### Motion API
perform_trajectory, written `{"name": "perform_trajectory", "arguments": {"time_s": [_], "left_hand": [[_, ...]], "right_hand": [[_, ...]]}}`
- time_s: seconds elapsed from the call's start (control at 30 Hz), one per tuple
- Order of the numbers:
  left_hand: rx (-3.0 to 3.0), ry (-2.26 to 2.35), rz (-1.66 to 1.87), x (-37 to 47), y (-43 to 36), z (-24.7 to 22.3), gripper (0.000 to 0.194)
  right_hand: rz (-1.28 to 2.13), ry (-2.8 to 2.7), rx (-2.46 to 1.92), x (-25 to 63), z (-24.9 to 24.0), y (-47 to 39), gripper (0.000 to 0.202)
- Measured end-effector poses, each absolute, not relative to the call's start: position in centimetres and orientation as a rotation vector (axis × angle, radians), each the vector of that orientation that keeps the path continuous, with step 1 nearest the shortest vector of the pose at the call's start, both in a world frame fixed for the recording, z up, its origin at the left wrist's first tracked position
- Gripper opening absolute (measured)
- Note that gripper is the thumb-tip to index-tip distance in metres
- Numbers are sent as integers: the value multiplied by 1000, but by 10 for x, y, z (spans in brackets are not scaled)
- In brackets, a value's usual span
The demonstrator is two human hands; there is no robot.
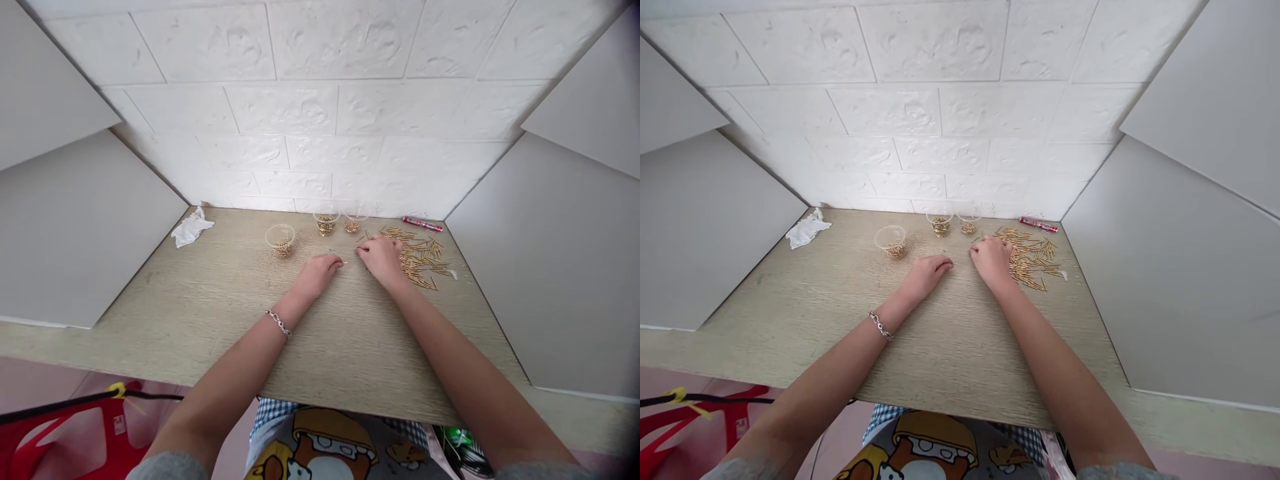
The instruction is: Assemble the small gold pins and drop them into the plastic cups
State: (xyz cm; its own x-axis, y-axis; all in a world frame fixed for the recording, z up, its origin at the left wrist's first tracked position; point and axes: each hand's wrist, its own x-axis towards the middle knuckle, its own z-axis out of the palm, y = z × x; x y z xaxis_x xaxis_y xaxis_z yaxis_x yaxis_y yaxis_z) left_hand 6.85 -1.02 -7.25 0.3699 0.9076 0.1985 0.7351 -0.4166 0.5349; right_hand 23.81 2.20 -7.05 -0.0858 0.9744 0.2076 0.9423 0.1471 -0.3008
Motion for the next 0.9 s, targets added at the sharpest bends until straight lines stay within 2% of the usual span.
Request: {"name": "perform_trajectory", "arguments": {"time_s": [0.2, 0.5, 0.7, 0.9], "left_hand": [[2410, 1437, 625, 67, -9, -77, 23], [2464, 1421, 568, 73, -12, -78, 23], [2455, 1417, 554, 74, -11, -77, 23], [2507, 1418, 497, 74, -12, -76, 24]], "right_hand": [[22, -2070, -1792, 231, -74, 19, 23], [451, -1944, -1494, 229, -62, -5, 24], [702, -1836, -1405, 230, -72, -9, 21], [588, -1512, -1368, 232, -75, -8, 25]]}}
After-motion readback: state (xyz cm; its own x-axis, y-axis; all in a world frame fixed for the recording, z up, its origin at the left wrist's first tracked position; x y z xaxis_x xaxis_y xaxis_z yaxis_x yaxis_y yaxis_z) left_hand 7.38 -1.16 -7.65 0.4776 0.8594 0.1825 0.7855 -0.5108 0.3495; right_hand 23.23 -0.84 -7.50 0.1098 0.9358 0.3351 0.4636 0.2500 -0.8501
